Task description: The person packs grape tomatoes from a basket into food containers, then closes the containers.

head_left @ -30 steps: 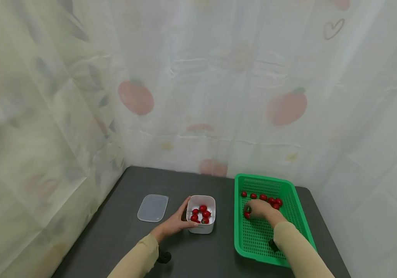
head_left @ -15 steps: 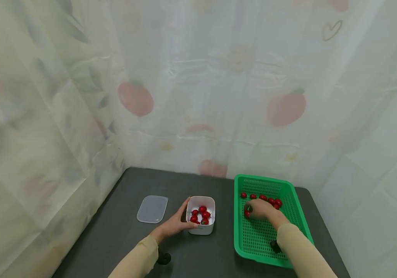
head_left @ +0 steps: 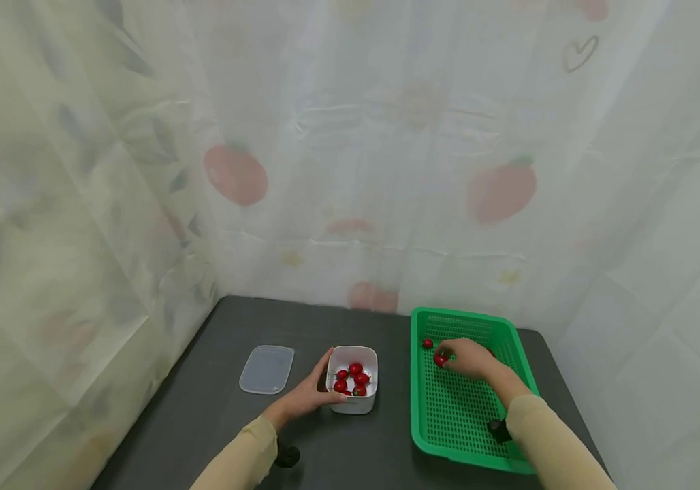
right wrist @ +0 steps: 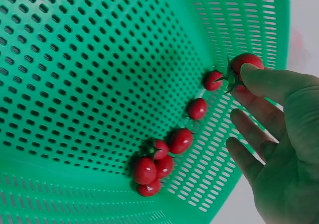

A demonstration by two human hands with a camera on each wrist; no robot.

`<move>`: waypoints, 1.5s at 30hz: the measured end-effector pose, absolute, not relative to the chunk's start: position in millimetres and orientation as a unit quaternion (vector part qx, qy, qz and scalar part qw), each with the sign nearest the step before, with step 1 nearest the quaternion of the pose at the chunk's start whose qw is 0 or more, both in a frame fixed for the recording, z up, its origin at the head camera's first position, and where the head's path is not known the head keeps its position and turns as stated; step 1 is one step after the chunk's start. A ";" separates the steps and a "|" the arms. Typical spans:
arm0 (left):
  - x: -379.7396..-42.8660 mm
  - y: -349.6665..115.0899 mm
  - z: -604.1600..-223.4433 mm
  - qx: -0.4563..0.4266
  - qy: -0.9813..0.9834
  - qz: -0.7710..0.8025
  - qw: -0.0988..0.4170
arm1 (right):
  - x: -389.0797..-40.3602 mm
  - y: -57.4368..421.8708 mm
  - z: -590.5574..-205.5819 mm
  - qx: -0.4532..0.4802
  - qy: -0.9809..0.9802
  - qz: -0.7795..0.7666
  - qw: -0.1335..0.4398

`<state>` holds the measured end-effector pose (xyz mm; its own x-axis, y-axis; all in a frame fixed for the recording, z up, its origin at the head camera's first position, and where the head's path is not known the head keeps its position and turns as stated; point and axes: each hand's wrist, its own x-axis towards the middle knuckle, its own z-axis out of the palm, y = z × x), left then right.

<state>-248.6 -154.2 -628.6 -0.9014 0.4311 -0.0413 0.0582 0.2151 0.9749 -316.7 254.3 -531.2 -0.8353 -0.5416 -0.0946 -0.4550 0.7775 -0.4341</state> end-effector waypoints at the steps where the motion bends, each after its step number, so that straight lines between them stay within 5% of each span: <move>1: -248.6 -154.2 -628.1 0.161 0.763 0.607 0.155 | -316.9 254.6 -529.9 -0.269 0.936 -0.200 0.105; 45: -246.9 -154.7 -627.5 0.138 0.772 0.602 0.153 | -318.9 150.6 -499.8 -0.382 0.900 -0.199 0.070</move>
<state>-246.9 -154.7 -627.5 -0.9153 0.3968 -0.0698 0.0290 0.2378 0.9709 -318.9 150.6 -499.8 -0.6988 -0.7149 0.0251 -0.6591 0.6298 -0.4111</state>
